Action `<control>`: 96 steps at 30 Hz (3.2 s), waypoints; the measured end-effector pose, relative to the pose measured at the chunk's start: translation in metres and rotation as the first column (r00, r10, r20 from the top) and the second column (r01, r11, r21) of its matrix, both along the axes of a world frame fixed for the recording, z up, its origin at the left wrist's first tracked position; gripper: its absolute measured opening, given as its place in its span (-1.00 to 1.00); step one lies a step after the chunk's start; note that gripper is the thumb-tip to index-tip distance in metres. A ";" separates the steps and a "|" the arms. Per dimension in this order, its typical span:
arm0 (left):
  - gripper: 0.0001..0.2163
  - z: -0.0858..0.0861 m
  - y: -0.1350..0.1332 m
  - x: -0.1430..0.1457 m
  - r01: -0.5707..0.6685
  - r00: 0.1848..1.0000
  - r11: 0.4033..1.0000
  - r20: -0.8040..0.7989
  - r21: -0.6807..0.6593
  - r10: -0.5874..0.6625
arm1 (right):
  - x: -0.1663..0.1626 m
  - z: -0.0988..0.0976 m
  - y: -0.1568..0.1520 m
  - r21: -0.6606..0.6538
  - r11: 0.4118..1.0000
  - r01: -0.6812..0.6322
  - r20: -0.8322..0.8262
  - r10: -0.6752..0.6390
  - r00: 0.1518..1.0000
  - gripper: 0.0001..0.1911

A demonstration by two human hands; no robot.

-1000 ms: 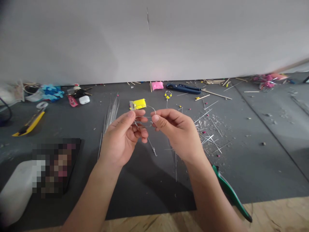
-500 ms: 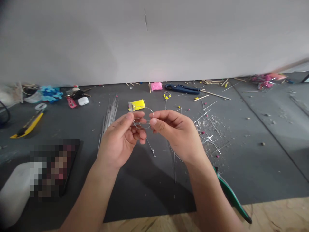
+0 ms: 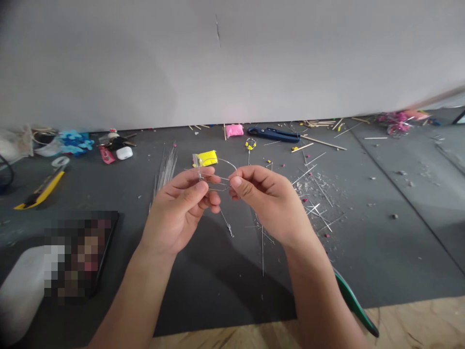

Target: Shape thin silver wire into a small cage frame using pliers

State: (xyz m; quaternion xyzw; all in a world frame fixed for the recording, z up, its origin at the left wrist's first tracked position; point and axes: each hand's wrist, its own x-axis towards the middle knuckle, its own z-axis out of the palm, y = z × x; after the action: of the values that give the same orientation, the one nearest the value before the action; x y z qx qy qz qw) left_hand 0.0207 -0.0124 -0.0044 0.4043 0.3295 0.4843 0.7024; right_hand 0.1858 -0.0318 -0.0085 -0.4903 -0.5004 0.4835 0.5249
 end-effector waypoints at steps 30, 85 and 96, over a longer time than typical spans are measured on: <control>-0.87 -0.003 -0.001 0.004 -0.089 0.991 0.996 0.099 0.007 0.088 | -0.002 0.005 -0.002 -0.010 1.000 0.018 0.109 -0.017 0.994 -0.86; -0.83 -0.003 0.000 0.003 -0.078 0.997 0.996 0.011 -0.051 0.079 | -0.001 0.005 -0.002 -0.017 0.997 0.070 0.076 -0.069 0.995 -0.84; -0.85 -0.002 0.000 0.001 -0.066 0.998 0.997 -0.012 -0.047 0.066 | 0.000 0.005 -0.002 -0.017 0.997 0.079 0.088 -0.077 0.993 -0.80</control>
State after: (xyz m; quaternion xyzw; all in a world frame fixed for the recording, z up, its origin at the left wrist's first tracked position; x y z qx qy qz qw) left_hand 0.0220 -0.0124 -0.0063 0.3789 0.3577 0.4971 0.6938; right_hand 0.1854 -0.0338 -0.0030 -0.5354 -0.4984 0.4457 0.5161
